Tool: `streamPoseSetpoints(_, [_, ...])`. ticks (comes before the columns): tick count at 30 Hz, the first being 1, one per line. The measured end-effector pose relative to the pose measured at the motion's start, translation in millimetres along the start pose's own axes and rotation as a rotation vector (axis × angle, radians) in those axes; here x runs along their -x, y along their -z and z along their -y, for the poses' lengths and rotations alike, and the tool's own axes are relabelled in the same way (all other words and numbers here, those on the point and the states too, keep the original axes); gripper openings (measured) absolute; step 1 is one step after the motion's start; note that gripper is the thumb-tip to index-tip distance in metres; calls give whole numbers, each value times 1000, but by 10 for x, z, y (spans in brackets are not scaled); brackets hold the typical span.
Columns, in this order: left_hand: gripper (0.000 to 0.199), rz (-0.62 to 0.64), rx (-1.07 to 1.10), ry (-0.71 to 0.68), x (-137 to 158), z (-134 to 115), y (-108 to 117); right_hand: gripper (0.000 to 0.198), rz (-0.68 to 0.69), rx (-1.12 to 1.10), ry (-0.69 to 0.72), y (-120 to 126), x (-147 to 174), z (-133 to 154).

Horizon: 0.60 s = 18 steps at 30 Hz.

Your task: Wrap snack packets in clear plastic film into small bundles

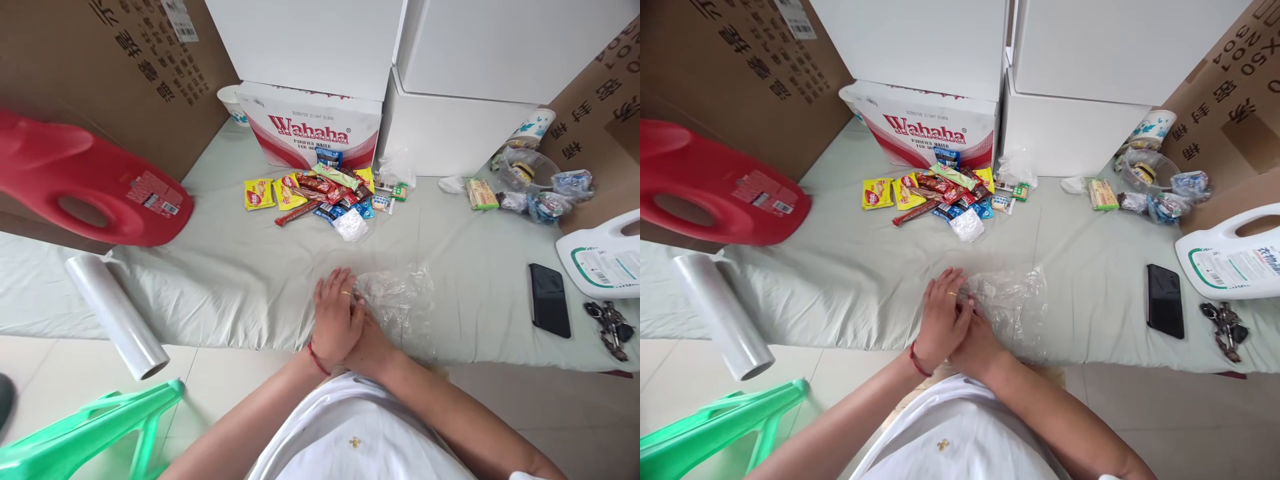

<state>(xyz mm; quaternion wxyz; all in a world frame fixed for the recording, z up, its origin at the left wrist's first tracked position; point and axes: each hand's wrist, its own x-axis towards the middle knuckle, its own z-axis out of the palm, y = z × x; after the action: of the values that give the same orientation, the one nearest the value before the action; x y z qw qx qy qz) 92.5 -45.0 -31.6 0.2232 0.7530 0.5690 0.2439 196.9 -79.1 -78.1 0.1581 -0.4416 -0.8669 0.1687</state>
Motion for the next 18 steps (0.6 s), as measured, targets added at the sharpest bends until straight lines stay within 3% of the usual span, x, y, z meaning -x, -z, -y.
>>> streamPoseSetpoints(4, [50, 210, 15, -6, -143, 138, 62, 60, -66, 24, 51, 39, -10, -9])
streamPoseSetpoints(8, [12, 287, 107, -44, -273, 275, 85, 48, 55, -13, -45, 84, -43, 2])
streamPoseSetpoints(12, [11, 108, 270, -31, -429, 459, 171, 57, 99, -29, -54, 195, -66, 9])
streamPoseSetpoints(15, [15, -90, 275, 136, -530, 592, 253, 61, 77, -21, -36, 249, -63, 7])
streamPoseSetpoints(18, [15, -235, 149, 281, -635, 728, 296, 62, 79, -12, -34, 246, -53, 7])
